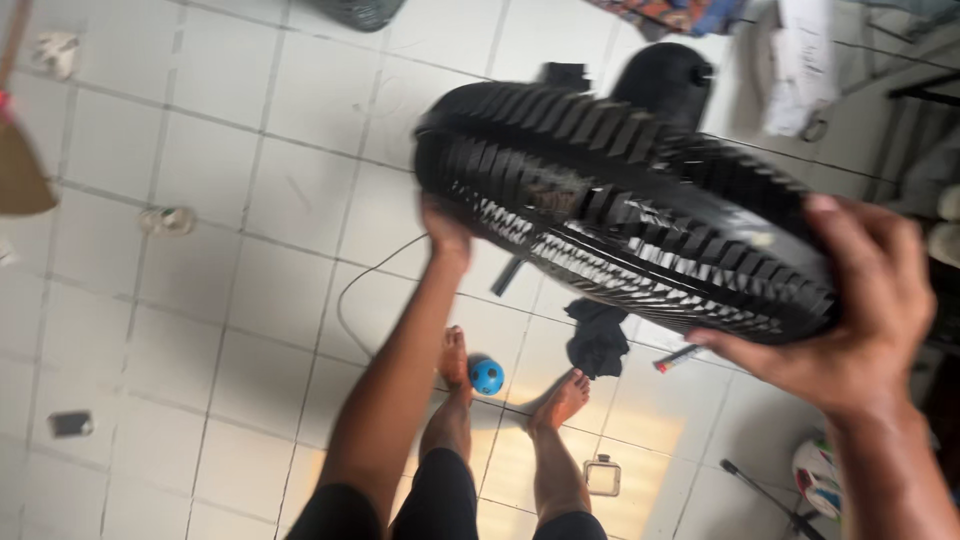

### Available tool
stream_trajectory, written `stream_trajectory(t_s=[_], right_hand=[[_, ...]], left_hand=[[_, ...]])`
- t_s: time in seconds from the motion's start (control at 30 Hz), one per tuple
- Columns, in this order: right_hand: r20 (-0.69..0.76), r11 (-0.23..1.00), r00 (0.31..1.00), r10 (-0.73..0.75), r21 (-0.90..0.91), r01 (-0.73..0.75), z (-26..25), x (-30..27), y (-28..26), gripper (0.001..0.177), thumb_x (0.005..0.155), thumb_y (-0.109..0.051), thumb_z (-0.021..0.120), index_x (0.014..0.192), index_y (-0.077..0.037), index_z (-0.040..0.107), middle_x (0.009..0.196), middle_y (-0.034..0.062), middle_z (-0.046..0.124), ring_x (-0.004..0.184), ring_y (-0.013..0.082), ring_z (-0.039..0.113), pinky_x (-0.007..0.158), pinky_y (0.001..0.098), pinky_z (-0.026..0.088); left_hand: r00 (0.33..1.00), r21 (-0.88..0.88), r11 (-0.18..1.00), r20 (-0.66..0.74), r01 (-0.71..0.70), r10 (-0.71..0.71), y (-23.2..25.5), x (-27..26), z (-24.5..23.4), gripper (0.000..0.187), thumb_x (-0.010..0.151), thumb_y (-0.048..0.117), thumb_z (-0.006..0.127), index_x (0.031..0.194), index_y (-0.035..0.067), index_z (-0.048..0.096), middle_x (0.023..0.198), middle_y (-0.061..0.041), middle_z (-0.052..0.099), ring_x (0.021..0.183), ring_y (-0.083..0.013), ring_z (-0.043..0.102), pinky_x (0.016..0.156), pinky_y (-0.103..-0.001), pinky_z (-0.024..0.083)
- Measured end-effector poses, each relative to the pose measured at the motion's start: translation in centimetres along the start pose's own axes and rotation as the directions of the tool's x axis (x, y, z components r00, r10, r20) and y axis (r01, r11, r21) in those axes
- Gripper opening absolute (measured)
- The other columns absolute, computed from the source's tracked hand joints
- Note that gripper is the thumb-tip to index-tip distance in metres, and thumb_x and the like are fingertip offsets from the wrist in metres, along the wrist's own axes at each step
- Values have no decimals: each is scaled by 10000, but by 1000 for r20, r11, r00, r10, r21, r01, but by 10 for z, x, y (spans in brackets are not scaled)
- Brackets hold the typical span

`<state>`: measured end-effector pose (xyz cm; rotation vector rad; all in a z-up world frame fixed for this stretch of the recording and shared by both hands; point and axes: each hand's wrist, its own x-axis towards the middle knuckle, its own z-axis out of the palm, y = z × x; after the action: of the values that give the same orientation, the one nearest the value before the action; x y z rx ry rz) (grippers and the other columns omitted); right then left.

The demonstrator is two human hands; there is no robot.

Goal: The person assembles a standing fan by attaching the front grille to the fan head and securing it with a knob. They rotate the fan head to align the parts and tighten the assembly.

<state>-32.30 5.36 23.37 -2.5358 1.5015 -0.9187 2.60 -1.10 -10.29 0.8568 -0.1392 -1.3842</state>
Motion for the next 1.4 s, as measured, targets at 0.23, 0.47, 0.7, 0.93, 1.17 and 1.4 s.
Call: stream_trajectory(t_s=[0.23,0.47,0.7,0.93,1.17,1.4], right_hand=[[-6,1000,1000,12,-12,-12,-4,18,-10,1114,555,-586,963,1380,46,562,1180,227,622,1043,381,644,893,491,551],[-27,993,993,111,49,-110,-9,10,-11,1225,569,-634,973,1482,22,485,1268,196,632,1144,385,624,1038,494,470],[-63,946,984,166,292,-140,-2,-31,21,1132,760,-780,698,1573,-36,441,1624,199,509,1398,323,563,1171,436,396],[-106,405,689,717,868,-288,80,-115,72,961,1029,-771,234,1575,5,386,1619,221,451,1532,333,407,1295,453,247],[-193,313,610,768,945,-95,147,-115,82,932,1021,-778,275,1377,43,536,1502,232,563,1462,300,505,1288,425,323],[-166,235,506,846,969,-75,156,-107,78,882,1025,-763,268,1204,36,596,1074,123,686,1018,192,648,962,331,512]], left_hand=[[446,440,74,871,-895,208,160,-137,217,1094,699,698,883,1483,103,405,1597,-119,285,1435,-292,527,1149,-545,447],[268,92,-373,850,-923,-454,142,-178,357,1309,346,660,920,1505,244,478,1441,-157,536,1342,-379,470,1109,-686,280],[263,104,-300,789,-948,-555,151,-184,367,1111,483,453,993,1444,108,554,1335,-151,597,1234,-348,562,1018,-540,424],[319,139,-357,794,-924,-518,153,-182,372,1125,441,452,998,1420,74,592,1275,-144,646,1153,-342,619,960,-513,479],[320,130,-374,801,-918,-507,147,-192,377,1067,448,390,995,1371,26,604,1230,-143,659,1083,-333,652,917,-480,513],[330,104,-413,784,-905,-526,141,-195,382,1062,428,397,995,1343,14,617,1212,-151,661,1047,-337,659,868,-479,518]])
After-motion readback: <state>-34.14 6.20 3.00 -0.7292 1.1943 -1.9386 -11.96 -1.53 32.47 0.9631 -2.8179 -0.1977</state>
